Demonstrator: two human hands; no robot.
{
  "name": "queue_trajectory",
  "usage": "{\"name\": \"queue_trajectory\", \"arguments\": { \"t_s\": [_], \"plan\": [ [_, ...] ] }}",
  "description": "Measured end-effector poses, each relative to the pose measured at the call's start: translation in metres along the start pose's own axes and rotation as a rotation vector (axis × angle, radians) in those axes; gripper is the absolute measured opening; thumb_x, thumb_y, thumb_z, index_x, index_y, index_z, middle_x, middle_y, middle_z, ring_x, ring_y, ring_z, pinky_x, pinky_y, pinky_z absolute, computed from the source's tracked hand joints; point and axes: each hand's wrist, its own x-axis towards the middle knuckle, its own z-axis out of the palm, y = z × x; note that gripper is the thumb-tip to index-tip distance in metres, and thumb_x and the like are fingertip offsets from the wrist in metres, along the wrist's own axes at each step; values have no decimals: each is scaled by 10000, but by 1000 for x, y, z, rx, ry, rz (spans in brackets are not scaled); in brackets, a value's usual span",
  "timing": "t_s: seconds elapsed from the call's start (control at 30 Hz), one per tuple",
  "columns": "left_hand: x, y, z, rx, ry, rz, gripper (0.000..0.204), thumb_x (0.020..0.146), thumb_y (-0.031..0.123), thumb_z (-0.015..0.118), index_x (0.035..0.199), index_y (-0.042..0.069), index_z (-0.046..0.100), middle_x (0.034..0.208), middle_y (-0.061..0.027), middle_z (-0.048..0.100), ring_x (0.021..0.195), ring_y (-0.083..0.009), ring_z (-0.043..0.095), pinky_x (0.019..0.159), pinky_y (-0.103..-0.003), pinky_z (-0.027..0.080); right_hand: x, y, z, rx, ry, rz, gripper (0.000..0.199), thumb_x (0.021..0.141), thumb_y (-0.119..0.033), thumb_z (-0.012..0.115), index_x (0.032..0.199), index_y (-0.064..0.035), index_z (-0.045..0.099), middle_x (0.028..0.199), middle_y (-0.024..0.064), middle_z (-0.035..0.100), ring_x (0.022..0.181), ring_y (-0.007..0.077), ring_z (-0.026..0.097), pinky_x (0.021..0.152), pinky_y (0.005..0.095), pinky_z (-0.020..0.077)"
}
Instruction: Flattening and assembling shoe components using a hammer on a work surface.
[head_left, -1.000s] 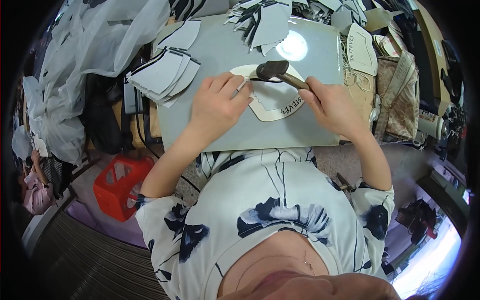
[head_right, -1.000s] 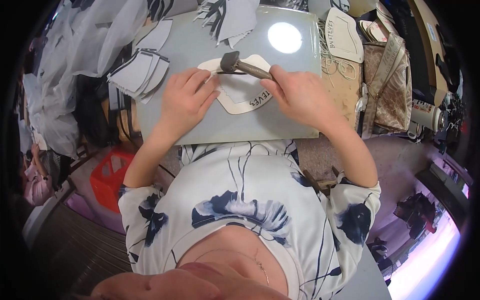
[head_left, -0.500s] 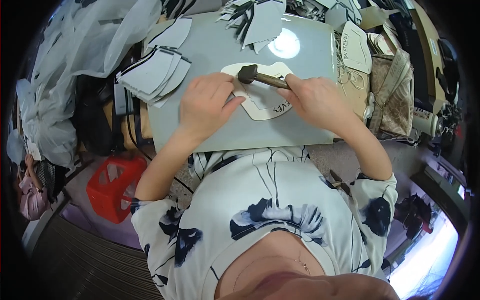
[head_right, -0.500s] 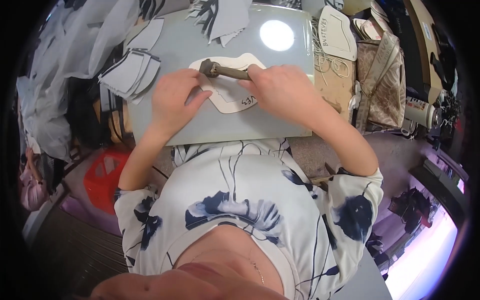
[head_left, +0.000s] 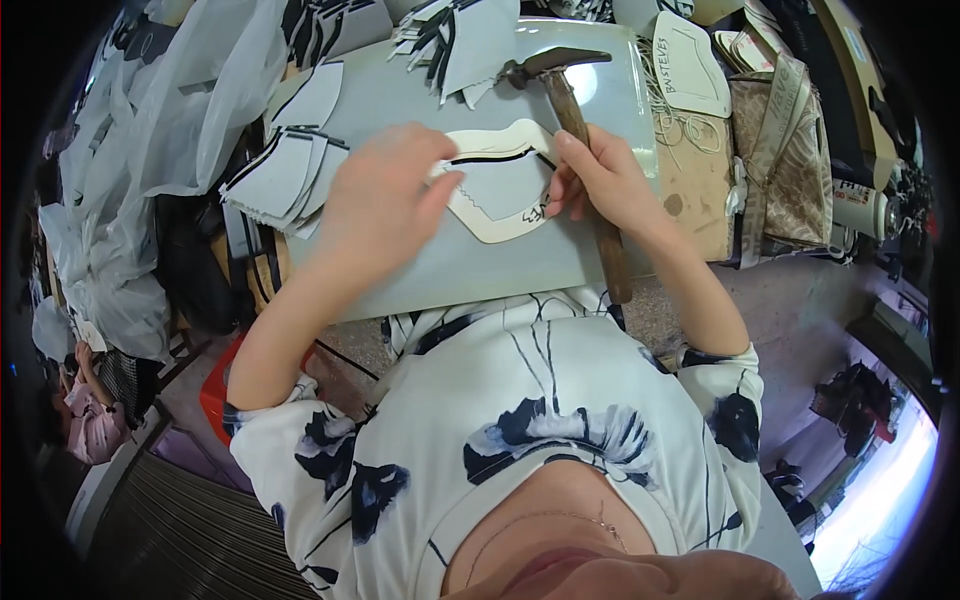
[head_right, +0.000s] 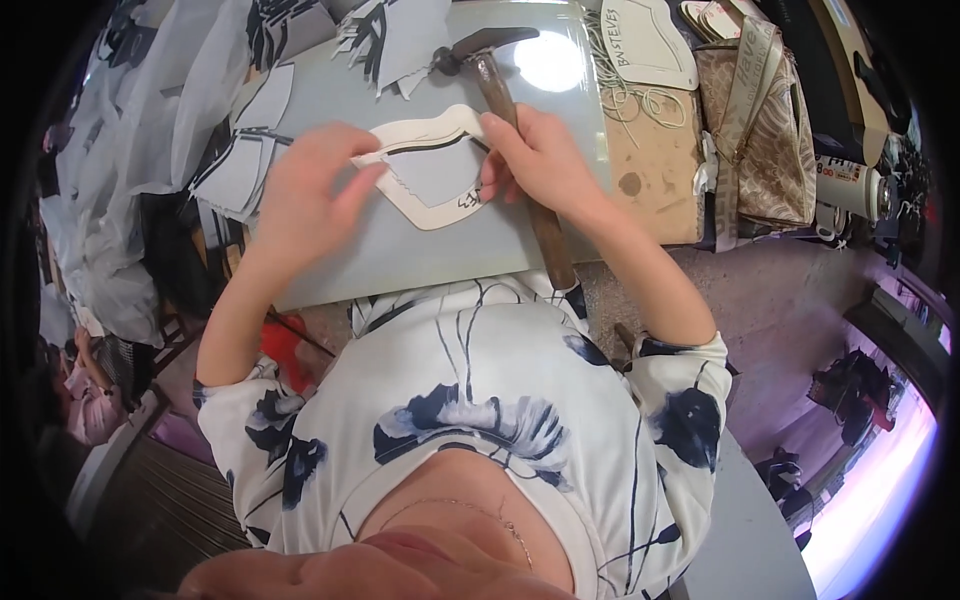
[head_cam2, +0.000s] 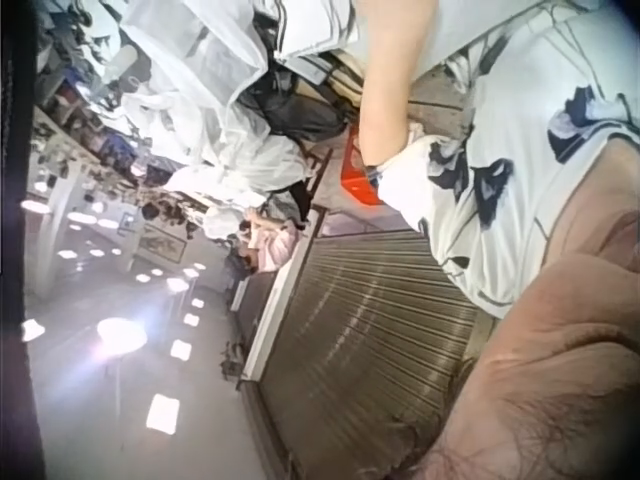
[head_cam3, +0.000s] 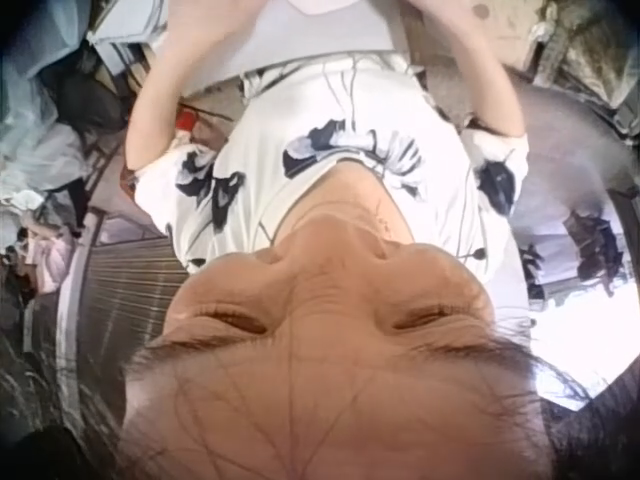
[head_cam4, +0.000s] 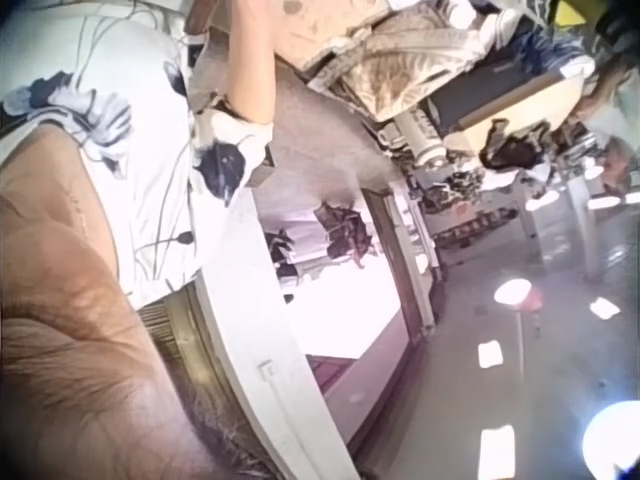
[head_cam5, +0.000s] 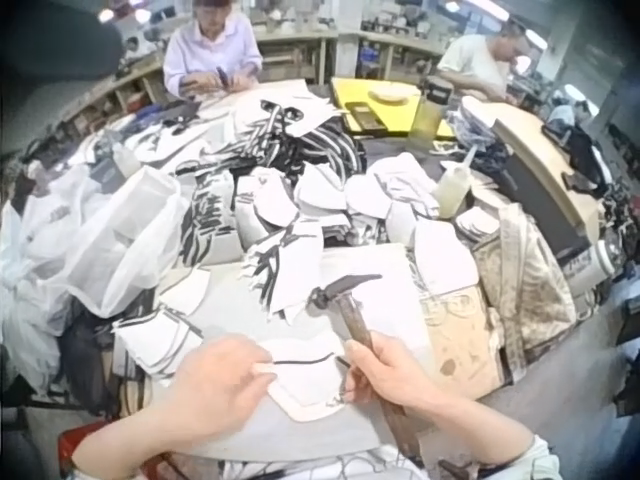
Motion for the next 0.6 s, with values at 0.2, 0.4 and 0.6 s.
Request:
{"name": "queue_trajectory", "arguments": {
  "t_s": [0.2,0.4,0.6],
  "plan": [
    [-4,-25,5,-197,-69,-242,174,825,34,663,989,-1,613,917,-116,627,854,-239,639,781,-320,511,-1,2,2,42,-24,11,320,1027,-302,458,946,6,487,709,83,648,606,143,669,500,244,498],
    [11,-25,11,-125,-132,-199,89,811,67,635,849,2,587,819,-152,607,802,-336,596,735,-433,472,-4,1,6,52,14,16,318,1021,-288,477,968,25,489,732,100,655,612,145,668,516,248,510],
    [10,-27,16,-23,-145,-92,96,870,58,545,821,-21,521,814,-207,564,777,-400,548,704,-451,432,-1,4,8,17,0,-8,298,1018,-272,485,972,22,499,730,91,652,613,135,669,513,240,504]
  ]
}}
